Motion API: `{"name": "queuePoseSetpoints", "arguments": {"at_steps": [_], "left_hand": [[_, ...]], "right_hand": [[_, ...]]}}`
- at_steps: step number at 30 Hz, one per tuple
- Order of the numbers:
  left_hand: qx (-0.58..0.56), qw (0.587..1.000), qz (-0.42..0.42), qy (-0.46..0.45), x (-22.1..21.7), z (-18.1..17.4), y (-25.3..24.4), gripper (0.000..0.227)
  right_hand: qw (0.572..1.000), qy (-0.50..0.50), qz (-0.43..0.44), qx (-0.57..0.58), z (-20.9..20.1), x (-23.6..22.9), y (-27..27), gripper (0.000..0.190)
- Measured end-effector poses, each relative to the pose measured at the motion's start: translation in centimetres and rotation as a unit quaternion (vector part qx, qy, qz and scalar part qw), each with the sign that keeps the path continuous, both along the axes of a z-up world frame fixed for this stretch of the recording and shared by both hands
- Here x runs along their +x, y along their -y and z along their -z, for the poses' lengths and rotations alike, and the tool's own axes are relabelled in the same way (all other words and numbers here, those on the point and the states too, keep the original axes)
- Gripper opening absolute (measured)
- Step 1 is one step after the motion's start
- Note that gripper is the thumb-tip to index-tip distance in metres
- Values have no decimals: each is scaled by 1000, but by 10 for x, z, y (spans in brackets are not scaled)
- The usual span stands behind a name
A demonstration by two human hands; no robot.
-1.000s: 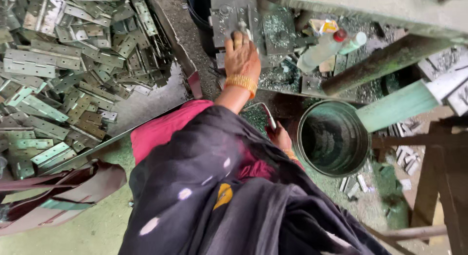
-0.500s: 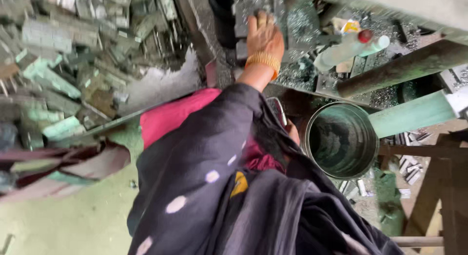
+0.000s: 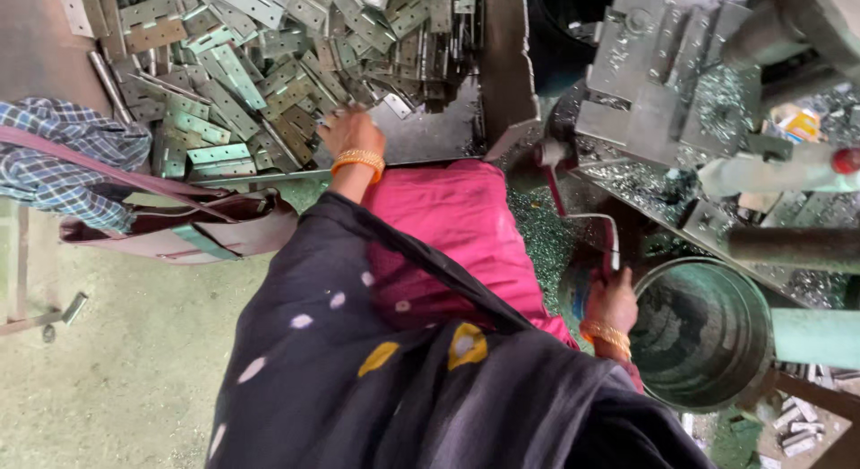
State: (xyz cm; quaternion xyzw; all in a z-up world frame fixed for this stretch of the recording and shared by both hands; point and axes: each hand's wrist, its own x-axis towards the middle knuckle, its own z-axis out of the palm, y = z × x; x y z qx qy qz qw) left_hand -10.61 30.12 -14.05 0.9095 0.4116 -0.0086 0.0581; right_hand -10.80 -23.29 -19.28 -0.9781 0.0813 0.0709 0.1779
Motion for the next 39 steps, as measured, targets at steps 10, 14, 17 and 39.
{"name": "queuePoseSetpoints", "arguments": {"at_steps": [10, 14, 17, 39], "left_hand": [[215, 975, -26, 45, 38, 89, -103, 45], [144, 985, 89, 7, 0, 100, -50, 22], [153, 970, 158, 104, -19, 67, -17, 17], [-316, 801, 427, 277, 46, -147, 232, 30]], "right_hand": [[1000, -12, -14, 23, 8, 3, 7, 41], [1000, -2, -24, 13, 14, 6, 7, 42], [999, -4, -43, 3, -10, 1, 3, 54], [867, 429, -254, 1, -268, 23, -107, 50]]}}
